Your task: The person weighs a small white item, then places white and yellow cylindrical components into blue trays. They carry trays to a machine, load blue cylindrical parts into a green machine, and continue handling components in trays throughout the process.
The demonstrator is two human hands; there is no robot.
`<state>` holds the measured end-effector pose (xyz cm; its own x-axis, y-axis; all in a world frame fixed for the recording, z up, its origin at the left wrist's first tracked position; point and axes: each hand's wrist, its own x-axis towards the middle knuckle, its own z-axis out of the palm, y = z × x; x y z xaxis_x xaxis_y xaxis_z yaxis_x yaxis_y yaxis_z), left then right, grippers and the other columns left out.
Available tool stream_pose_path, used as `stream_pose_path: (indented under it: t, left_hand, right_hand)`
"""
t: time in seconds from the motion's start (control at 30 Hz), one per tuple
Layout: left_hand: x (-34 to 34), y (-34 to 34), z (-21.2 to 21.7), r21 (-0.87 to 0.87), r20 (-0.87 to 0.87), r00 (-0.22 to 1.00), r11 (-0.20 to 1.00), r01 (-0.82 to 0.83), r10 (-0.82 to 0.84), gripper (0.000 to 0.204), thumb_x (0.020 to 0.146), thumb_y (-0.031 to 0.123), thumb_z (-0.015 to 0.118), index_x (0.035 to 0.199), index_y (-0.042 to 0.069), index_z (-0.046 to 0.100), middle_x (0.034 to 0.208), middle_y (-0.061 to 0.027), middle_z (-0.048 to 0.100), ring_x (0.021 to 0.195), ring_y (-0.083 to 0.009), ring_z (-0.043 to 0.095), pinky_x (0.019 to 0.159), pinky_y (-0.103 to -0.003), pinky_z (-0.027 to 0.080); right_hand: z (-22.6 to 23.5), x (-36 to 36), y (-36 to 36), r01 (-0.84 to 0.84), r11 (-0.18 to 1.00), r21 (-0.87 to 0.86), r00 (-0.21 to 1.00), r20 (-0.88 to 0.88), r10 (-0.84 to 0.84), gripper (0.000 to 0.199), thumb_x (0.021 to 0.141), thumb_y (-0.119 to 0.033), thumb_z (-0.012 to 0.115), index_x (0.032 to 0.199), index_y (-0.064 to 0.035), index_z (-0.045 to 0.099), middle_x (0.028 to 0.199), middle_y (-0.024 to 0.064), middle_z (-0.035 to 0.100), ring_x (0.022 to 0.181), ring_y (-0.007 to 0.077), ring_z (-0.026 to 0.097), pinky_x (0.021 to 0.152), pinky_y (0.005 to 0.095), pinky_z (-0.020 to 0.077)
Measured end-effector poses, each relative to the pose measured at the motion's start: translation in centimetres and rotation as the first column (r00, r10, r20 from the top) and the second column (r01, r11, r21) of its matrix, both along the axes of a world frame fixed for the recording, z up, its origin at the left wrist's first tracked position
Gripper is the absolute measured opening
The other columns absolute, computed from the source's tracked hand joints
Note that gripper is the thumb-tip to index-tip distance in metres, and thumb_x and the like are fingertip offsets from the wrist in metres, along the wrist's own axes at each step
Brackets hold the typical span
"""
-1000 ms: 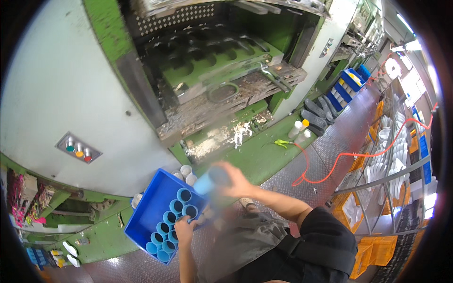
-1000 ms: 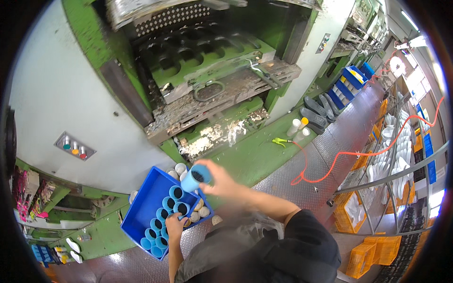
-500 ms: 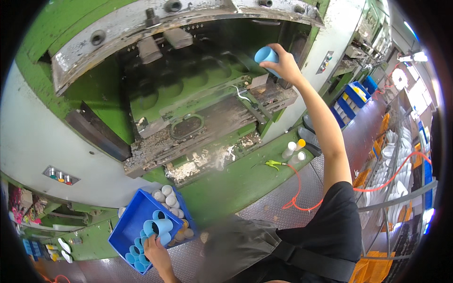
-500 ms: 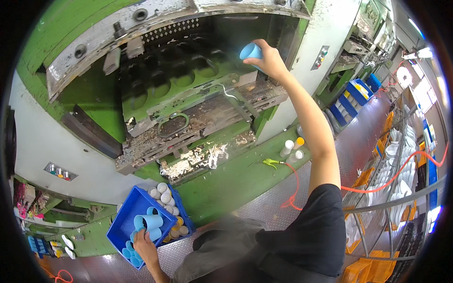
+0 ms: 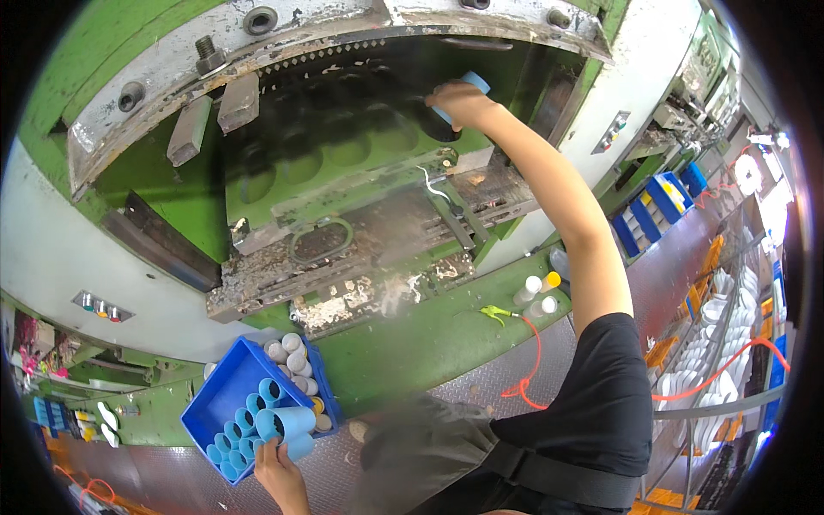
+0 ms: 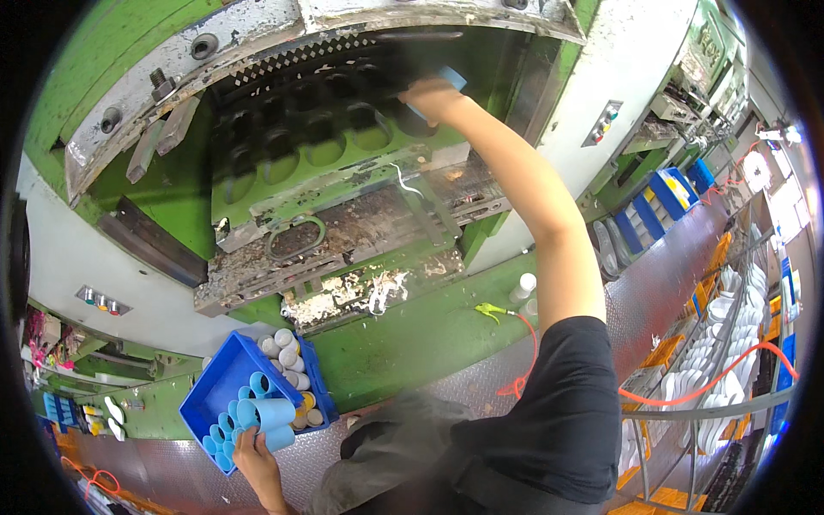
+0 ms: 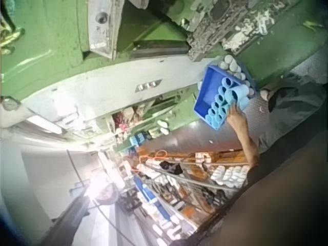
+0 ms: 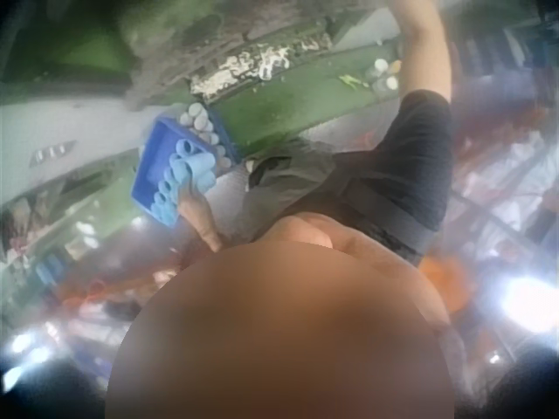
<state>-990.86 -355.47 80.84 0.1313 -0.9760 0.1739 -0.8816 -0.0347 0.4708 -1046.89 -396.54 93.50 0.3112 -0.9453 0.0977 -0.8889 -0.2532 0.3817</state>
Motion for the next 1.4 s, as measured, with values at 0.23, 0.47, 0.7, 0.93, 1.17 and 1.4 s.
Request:
stream_pose_path:
  t: [0.23,0.47,0.7,0.93,1.17,1.4]
  left_hand:
    - [-3.1,-2.1,4.9,-0.057,-0.026,0.99,0.989,0.138,-0.139,0.011,0.089,0.003,0.063,0.097,-0.005,0.066,0.084,-0.0218,0.063,0.074,-0.0415,0.06,0.064,-0.046,0.044]
    - [-8.1,-8.7,13.0,-0.261,-0.169,0.906,0.904,0.338,-0.388,0.01,0.088,0.002,0.064,0.096,-0.005,0.065,0.081,-0.0197,0.064,0.068,-0.0367,0.06,0.061,-0.04,0.046]
    - [-14.2,-12.4,17.4,-0.321,-0.267,0.643,0.695,0.643,-0.718,0.019,0.086,-0.005,0.062,0.103,-0.003,0.069,0.08,-0.0156,0.062,0.064,-0.0249,0.058,0.061,-0.034,0.046]
    - [-15.0,-12.0,14.0,-0.372,-0.006,0.691,0.643,0.67,-0.723,0.074,0.079,-0.011,0.058,0.15,0.005,0.046,0.082,-0.0135,0.063,0.075,-0.0286,0.06,0.072,-0.039,0.05]
    - [-11.2,-9.6,9.8,-0.222,-0.106,0.844,0.84,0.495,-0.525,0.073,0.085,-0.006,0.066,0.153,0.003,0.039,0.094,-0.0204,0.065,0.08,-0.0379,0.06,0.074,-0.043,0.049]
    - [-9.0,-8.8,9.4,-0.22,-0.09,0.923,0.911,0.349,-0.375,0.071,0.086,-0.008,0.063,0.152,0.003,0.039,0.096,-0.0199,0.063,0.085,-0.037,0.06,0.077,-0.043,0.049]
  right_hand:
    - [-1.9,0.6,-5.8,-0.011,0.96,-0.279,1.0,-0.004,0.01,0.067,0.063,-0.01,0.085,0.127,-0.013,0.064,0.117,0.0111,0.066,0.115,0.0332,0.061,0.094,0.0405,0.0532]
    - [0.8,11.3,14.8,-0.552,0.818,-0.161,0.642,0.545,0.54,0.082,0.063,-0.025,0.09,0.135,-0.0045,0.056,0.121,0.0176,0.065,0.108,0.0365,0.065,0.095,0.0444,0.054]
    - [2.7,14.9,23.9,-0.729,0.642,0.239,0.303,0.953,-0.011,0.082,0.073,-0.024,0.087,0.143,-0.004,0.05,0.135,0.0193,0.061,0.124,0.0334,0.059,0.104,0.043,0.0476]
    - [3.5,9.2,16.5,-0.413,0.9,-0.139,0.393,0.865,0.314,0.079,0.07,-0.016,0.089,0.14,-0.0046,0.053,0.135,0.0175,0.062,0.123,0.0312,0.061,0.106,0.0417,0.0479]
    - [1.6,5.3,4.5,-0.262,0.951,-0.162,0.909,0.29,0.3,0.069,0.067,-0.003,0.082,0.131,-0.0152,0.062,0.131,0.0141,0.062,0.125,0.0329,0.057,0.111,0.0442,0.0445]
    - [-0.8,6.6,-2.2,-0.353,0.885,-0.304,0.935,-0.154,0.32,0.048,0.078,-0.001,0.065,0.122,-0.0201,0.066,0.129,0.0094,0.06,0.126,0.0317,0.056,0.118,0.044,0.0383]
